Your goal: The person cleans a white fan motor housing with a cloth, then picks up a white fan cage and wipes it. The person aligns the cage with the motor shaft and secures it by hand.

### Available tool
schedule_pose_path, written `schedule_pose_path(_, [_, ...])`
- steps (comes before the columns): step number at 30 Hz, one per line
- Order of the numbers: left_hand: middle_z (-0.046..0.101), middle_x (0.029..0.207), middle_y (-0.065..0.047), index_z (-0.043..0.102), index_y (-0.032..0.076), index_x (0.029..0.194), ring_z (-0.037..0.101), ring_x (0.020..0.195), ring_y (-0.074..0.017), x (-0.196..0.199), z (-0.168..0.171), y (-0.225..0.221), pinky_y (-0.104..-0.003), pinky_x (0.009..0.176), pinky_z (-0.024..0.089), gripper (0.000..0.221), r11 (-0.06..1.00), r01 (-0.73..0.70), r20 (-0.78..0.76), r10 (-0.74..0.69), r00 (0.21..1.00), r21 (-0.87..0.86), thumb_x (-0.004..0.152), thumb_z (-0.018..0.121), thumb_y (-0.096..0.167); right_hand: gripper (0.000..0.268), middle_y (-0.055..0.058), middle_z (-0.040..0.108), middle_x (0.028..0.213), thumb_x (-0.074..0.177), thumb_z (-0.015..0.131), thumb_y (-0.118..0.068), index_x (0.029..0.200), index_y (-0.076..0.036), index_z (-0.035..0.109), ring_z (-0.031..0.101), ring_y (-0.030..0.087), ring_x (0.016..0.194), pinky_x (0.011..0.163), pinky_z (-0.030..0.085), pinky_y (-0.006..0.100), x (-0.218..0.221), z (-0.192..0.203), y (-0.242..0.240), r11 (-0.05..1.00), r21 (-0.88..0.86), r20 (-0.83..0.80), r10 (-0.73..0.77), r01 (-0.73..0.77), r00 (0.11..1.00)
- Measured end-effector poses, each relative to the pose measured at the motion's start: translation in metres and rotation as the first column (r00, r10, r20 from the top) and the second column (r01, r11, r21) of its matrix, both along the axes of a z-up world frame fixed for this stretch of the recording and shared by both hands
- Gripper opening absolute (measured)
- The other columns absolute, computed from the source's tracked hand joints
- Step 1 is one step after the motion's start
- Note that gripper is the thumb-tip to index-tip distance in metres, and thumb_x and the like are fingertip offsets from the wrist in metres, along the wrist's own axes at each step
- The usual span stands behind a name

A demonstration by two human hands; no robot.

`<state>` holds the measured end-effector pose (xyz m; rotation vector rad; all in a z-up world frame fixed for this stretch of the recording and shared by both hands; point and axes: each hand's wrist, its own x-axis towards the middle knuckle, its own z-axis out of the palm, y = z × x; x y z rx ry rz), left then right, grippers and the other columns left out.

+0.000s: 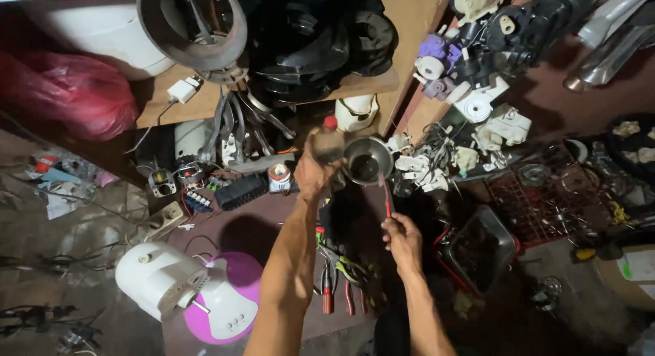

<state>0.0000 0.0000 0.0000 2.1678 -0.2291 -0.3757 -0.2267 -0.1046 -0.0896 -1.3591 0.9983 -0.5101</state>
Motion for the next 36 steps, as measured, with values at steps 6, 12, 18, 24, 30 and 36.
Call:
schedule_pose_path(6, [0.060, 0.140, -0.008, 0.045, 0.027, 0.145, 0.056, 0.131, -0.0332, -0.004, 0.010, 0.012, -0.051, 0.112, 0.044, 0.086, 0.999, 0.047, 0.083, -0.047, 0.995, 0.009, 0.069, 0.083, 0.040, 0.033, 0.013, 0.069, 0.093, 0.090, 0.071, -0.021, 0.119, -0.007, 0.070, 0.061, 0.015, 0.064, 0.047, 0.052, 0.027, -0.001, -0.014, -0.012, 0.997, -0.080, -0.069, 0.015, -0.021, 0.998])
schedule_pose_path(12, [0.076, 0.079, -0.010, 0.077, 0.012, 0.085, 0.076, 0.086, -0.0302, 0.000, 0.021, 0.021, -0.038, 0.072, 0.059, 0.034, 0.876, 0.240, 0.047, -0.285, 0.958, 0.418, 0.065, 0.088, 0.037, 0.034, 0.008, 0.075, 0.087, 0.095, 0.062, -0.030, 0.125, -0.015, 0.068, 0.055, 0.011, 0.058, 0.044, 0.047, 0.019, 0.036, -0.005, -0.034, 0.999, -0.025, -0.129, 0.040, -0.044, 0.991])
schedule_pose_path(18, [0.071, 0.067, -0.006, 0.077, 0.019, 0.070, 0.074, 0.076, -0.0269, -0.039, 0.049, 0.011, -0.039, 0.062, 0.057, 0.017, 0.758, 0.174, 0.251, -0.408, 0.878, 0.628, 0.062, 0.082, 0.033, 0.038, 0.011, 0.070, 0.080, 0.097, 0.061, -0.025, 0.131, -0.010, 0.062, 0.049, 0.009, 0.049, 0.032, 0.029, 0.014, 0.065, 0.004, -0.041, 0.939, 0.336, 0.038, 0.062, -0.071, 0.997])
schedule_pose_path(24, [0.061, 0.055, -0.008, 0.068, 0.017, 0.056, 0.065, 0.057, -0.0336, -0.055, -0.029, 0.021, -0.051, 0.051, 0.049, 0.017, 0.920, -0.168, 0.887, -0.273, 0.372, 0.354, 0.055, 0.072, 0.033, 0.043, 0.012, 0.068, 0.082, 0.096, 0.063, -0.025, 0.135, -0.007, 0.058, 0.048, 0.010, 0.050, 0.033, 0.025, 0.015, 0.070, 0.004, -0.026, 0.910, 0.410, 0.051, 0.050, -0.067, 0.997])
schedule_pose_path(30, [0.070, 0.072, -0.015, 0.074, 0.006, 0.078, 0.070, 0.073, -0.0404, -0.033, -0.050, 0.010, -0.056, 0.056, 0.050, 0.064, 0.763, 0.196, 0.452, -0.546, 0.705, 0.616, 0.047, 0.082, 0.061, 0.039, 0.013, 0.065, 0.085, 0.096, 0.065, -0.027, 0.129, -0.008, 0.063, 0.049, 0.010, 0.051, 0.032, 0.027, 0.014, 0.073, -0.015, -0.025, 0.913, 0.408, 0.042, 0.004, -0.021, 0.999])
schedule_pose_path(36, [0.073, 0.103, -0.010, 0.075, 0.012, 0.106, 0.071, 0.100, -0.0354, -0.019, -0.020, -0.007, -0.050, 0.073, 0.057, 0.082, 0.457, 0.404, -0.062, -0.598, 0.799, 0.792, 0.052, 0.075, 0.074, 0.041, 0.010, 0.058, 0.083, 0.093, 0.070, -0.027, 0.129, -0.008, 0.065, 0.052, 0.013, 0.054, 0.032, 0.030, 0.015, 0.071, -0.018, -0.030, 0.914, 0.406, 0.050, -0.021, -0.001, 0.999])
